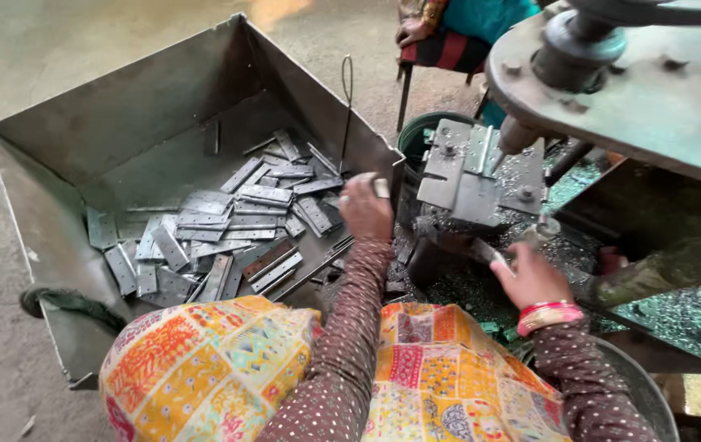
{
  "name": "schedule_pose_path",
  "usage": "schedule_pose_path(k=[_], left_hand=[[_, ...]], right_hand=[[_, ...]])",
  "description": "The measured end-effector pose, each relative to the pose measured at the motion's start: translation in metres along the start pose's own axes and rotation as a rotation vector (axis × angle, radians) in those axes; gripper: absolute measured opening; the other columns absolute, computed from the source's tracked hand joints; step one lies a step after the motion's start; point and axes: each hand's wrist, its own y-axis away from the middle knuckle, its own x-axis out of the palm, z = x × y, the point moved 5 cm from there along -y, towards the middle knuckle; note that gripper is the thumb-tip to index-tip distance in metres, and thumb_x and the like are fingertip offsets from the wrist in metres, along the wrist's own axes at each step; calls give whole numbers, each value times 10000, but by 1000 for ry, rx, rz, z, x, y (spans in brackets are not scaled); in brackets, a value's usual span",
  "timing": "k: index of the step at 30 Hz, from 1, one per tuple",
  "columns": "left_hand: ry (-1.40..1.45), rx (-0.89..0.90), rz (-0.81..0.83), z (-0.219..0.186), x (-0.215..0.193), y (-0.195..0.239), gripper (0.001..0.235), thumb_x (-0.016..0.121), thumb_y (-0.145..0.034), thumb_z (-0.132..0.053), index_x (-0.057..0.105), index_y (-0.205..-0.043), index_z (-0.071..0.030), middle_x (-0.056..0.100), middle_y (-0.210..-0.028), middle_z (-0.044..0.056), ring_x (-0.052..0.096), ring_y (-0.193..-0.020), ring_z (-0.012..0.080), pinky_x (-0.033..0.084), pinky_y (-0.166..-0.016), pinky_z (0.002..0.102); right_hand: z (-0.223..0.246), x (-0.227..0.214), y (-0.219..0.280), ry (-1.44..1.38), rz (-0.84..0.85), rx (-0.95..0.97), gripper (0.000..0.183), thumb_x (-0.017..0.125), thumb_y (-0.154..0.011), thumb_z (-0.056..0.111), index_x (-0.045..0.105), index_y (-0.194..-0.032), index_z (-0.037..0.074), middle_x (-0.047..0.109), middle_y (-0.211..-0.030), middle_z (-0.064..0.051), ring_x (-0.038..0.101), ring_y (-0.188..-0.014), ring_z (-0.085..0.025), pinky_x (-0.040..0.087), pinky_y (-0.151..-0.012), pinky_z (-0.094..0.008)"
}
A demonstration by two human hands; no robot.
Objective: The person places a metal plate into a machine jig, pulls a lever to drill holes, and then drops the finished plate into a large metal bin.
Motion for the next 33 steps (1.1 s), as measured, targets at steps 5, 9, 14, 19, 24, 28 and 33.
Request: schedule_pose_path(k=[5,9,14,19,24,28,33], left_hand=[[-512,-301,465,102,21,-11,657,683,-885,-385,428,-1392,-55,418,-1486,173,468,-1298,324,373,-1072,477],[-721,-180,759,147,58,4,950,679,-786,-578,270,-1467,-56,325,-1496,180,357,-1347,325,278,-1122,480],[-746,59,603,191,94,11,404,493,-1038,-265,517,-1373,-42,546,-1317,180,540,-1194,317,447,-997,449],[-595,19,531,215,107,4,242,444,-1101,-178,617,-1252,-101,615,-1143,124,613,-1038,297,506,-869,463],[-705,245,277,207,74,-6,341,545,-842,-258,637,-1161,-176,645,-1203,86,613,-1107,266,456,-933,489],[-614,98,657,196,72,9,331,554,-972,-261,609,-1280,-154,623,-1257,108,599,-1148,242,392,-1051,476],[-673,26,830,159,43,16,278,584,-1002,-275,655,-1242,-154,641,-1276,64,639,-1150,220,430,-1079,454]], right_hand=[[27,-28,7,-15,-137,-73,431,663,-875,387,614,-1189,96,695,-1111,-89,678,-991,-314,542,-813,-447],[27,-30,10,-27,-135,-48,401,677,-874,366,622,-1168,99,695,-1114,-78,672,-1015,-297,535,-843,-432],[28,-28,7,-35,-101,-18,397,667,-881,352,614,-1174,91,693,-1121,-80,668,-1015,-303,532,-838,-440],[27,-30,11,-35,-111,-48,400,662,-880,350,613,-1182,92,692,-1114,-83,667,-1016,-309,532,-843,-441],[30,-29,8,-22,-103,-35,421,669,-876,368,612,-1191,95,680,-1125,-94,666,-1013,-312,534,-834,-446],[29,-28,13,-17,-95,-52,422,660,-889,371,611,-1199,89,683,-1130,-94,667,-1016,-311,536,-838,-443],[34,-31,13,0,-71,-22,424,644,-902,382,610,-1214,97,682,-1156,-83,675,-1004,-311,540,-829,-445]])
